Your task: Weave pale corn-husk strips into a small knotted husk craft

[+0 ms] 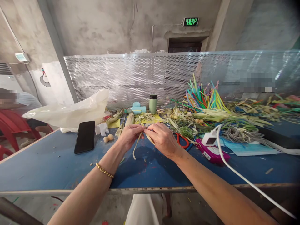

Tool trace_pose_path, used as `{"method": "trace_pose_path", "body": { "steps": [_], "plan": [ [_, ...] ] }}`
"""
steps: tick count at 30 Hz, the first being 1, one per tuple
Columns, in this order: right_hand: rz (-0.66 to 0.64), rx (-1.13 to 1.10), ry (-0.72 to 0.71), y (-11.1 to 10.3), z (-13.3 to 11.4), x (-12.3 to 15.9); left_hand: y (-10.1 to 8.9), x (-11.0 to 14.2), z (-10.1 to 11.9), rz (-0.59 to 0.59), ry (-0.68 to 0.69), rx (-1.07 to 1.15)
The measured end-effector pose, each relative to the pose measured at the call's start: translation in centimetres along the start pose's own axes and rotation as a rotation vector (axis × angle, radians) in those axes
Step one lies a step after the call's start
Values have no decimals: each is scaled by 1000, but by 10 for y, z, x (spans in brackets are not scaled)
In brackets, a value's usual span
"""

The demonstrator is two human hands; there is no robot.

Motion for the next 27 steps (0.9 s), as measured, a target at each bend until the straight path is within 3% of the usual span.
{"method": "trace_pose_path", "body": {
  "steps": [5,12,18,27],
  "plan": [
    [-30,-50,-7,-1,-1,1,-3,-2,-3,82,28,-52],
    [149,-198,75,-7,0,4,-5,-3,-6,179,36,-132],
    [-57,12,3,6,-9,0,-7,-5,-8,209,97,-113],
    [-85,245,-98,15,-24,-7,-2,-4,-10,176,1,94]
  ]
}}
Point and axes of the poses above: each hand's wrist, its own x-axis away from the middle knuckle, its own y-axis out of the palm, z = x × y, the point moved 1 cm from there along -x, towards the middle knuckle, and after that the axes turned 15 degrees about -z, right-handed, at the moved point
